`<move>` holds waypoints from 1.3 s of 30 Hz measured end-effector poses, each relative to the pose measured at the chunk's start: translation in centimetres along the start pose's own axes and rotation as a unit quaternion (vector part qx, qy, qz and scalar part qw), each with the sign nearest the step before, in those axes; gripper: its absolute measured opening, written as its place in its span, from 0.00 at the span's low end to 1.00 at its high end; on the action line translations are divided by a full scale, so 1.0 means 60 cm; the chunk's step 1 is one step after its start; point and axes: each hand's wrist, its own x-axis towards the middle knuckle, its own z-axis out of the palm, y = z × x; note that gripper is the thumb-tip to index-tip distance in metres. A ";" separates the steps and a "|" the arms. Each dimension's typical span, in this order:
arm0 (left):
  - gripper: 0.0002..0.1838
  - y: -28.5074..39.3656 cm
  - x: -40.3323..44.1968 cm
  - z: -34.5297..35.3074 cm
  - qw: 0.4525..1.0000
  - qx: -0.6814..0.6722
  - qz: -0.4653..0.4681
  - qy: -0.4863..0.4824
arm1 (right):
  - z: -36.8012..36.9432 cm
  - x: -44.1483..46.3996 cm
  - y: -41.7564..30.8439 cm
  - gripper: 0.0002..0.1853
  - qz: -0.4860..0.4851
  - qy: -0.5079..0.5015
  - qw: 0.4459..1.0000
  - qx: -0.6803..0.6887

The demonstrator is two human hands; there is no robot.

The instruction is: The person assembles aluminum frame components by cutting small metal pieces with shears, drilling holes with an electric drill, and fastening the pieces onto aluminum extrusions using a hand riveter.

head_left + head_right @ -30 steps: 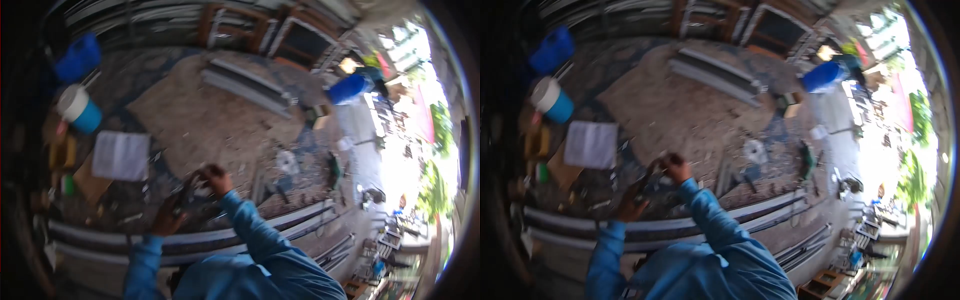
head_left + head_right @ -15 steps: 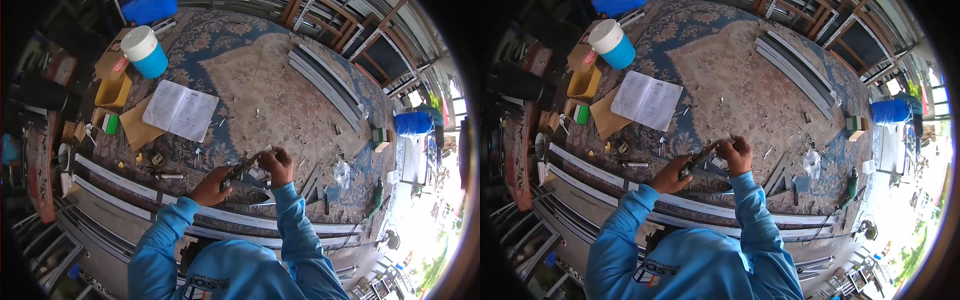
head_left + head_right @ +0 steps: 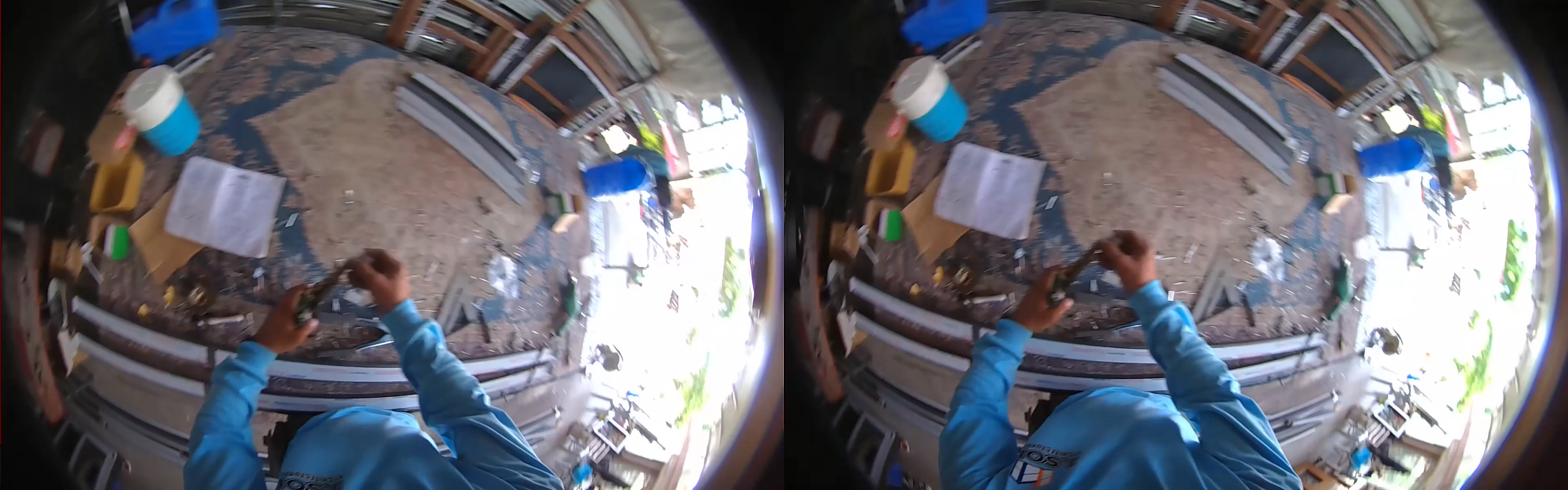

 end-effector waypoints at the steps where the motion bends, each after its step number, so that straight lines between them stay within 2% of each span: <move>1: 0.39 0.011 0.002 -0.005 1.000 -0.003 -0.009 -0.004 | 0.004 -0.002 -0.006 0.19 0.005 0.006 1.000 -0.007; 2: 0.39 -0.004 0.006 -0.004 0.999 0.034 0.027 0.008 | 0.002 0.007 0.014 0.18 -0.011 0.011 1.000 0.010; 3: 0.39 -0.023 0.011 0.002 0.998 0.044 0.035 0.008 | 0.000 0.013 0.021 0.18 -0.035 0.010 0.999 -0.032; 4: 0.38 -0.029 0.008 0.012 0.989 0.112 0.075 0.055 | -0.001 0.015 0.011 0.23 -0.015 -0.018 0.998 -0.053; 6: 0.32 -0.056 0.025 0.018 0.993 0.071 0.070 0.070 | 0.005 0.021 0.018 0.23 -0.031 -0.018 0.999 -0.015; 9: 0.25 -0.087 0.057 0.025 0.982 0.147 0.094 0.066 | -0.012 0.046 0.024 0.20 -0.049 0.017 0.997 -0.055; 12: 0.22 -0.062 0.059 0.031 0.972 0.139 0.162 0.100 | -0.031 0.064 0.056 0.19 -0.042 0.018 0.998 -0.036; 13: 0.22 -0.066 0.053 0.034 0.966 0.166 0.155 0.121 | -0.025 0.052 0.029 0.18 -0.029 0.010 0.996 -0.088; 14: 0.25 -0.060 0.043 0.033 0.960 0.186 0.165 0.129 | -0.015 0.042 0.018 0.15 -0.047 -0.005 0.998 -0.043; 17: 0.31 -0.006 0.022 0.014 0.981 0.117 0.139 0.071 | -0.002 0.026 0.011 0.14 -0.035 -0.023 0.994 -0.103; 20: 0.31 -0.031 0.028 0.015 0.989 0.094 0.101 0.062 | 0.011 0.018 0.004 0.15 -0.032 -0.020 0.994 -0.101; 24: 0.31 -0.057 0.036 0.021 0.987 0.105 0.105 0.057 | 0.007 0.009 -0.012 0.15 -0.026 -0.028 0.992 -0.122; 29: 0.30 -0.056 0.040 0.022 0.981 0.134 0.133 0.055 | 0.001 -0.004 -0.013 0.16 -0.016 0.018 0.992 -0.124; 32: 0.33 -0.040 0.032 0.017 0.982 0.133 0.132 0.022 | -0.011 0.003 -0.007 0.16 -0.040 0.011 0.975 -0.217; 39: 0.40 -0.021 0.024 0.006 0.993 0.088 0.070 -0.039 | -0.019 0.014 -0.018 0.14 -0.039 -0.030 0.964 -0.263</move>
